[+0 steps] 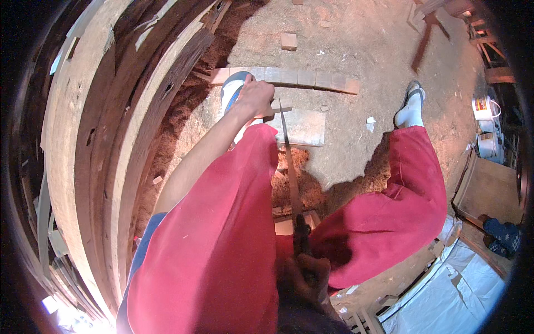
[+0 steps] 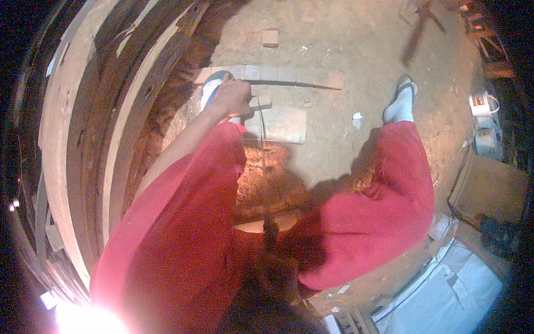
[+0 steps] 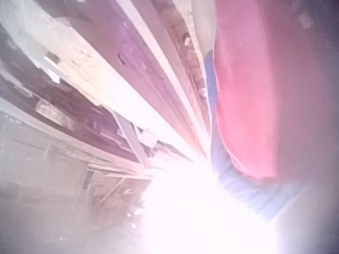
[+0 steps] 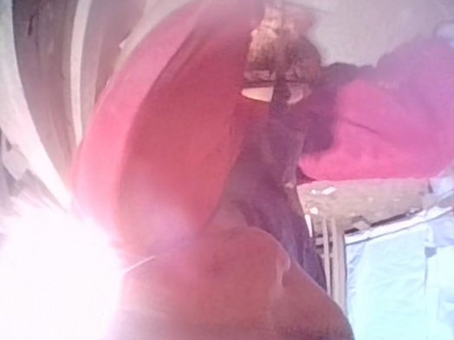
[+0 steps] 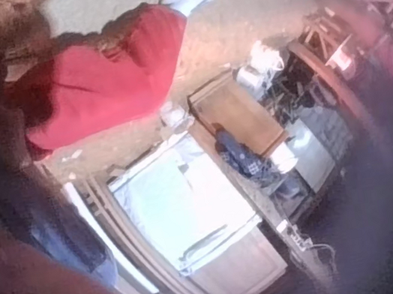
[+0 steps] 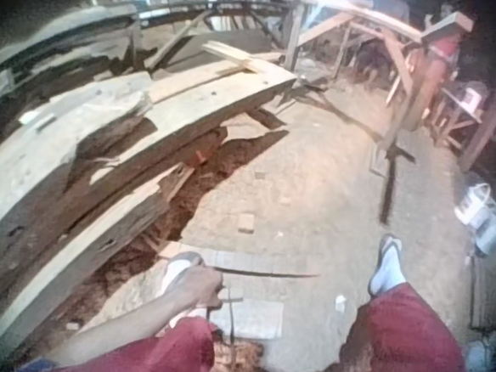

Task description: The person uses a hand saw to cut a small piece of wood that is resting on a brick on the floor. The person holds the wood with their left hand and saws with their right hand, creating sawdust.

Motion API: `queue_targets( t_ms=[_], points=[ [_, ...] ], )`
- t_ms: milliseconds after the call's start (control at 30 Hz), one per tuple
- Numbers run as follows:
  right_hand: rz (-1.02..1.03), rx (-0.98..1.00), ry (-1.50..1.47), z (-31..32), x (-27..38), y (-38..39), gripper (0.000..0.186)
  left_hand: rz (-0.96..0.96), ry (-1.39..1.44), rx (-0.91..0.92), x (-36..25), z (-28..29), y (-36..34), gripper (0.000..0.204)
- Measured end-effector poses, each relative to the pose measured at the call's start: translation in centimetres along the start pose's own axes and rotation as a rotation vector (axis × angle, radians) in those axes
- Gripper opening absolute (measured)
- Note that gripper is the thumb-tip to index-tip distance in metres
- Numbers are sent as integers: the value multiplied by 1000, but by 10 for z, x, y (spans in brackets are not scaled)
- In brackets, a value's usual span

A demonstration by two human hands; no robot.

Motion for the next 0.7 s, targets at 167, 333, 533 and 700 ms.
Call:
queue_targets(
  t_ms=[167,333,533,700],
  points=[
    [83,-78,105,3,24,-17,11,18,-20,9,4,-4,5,28],
    [23,13,292,5,-2,-17,8,-30,2,18,6,-5,1,32],
    [5,45,58,-15,51,-34,6,-18,-13,28,3,-5,-3,32],
    [-47,72,206,-10,47,-47,12,-54,-28,86,6,-5,-4,33]
  ],
)
Point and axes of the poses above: each hand's wrist, its own y-axis away from the middle knuckle, its own z-axis out of the back of the hand, x = y × z, the point moved 10 cm from there along -y, towards the middle knuckle, and after that the axes turned 8 degrees about -x, right-handed, at the moved point
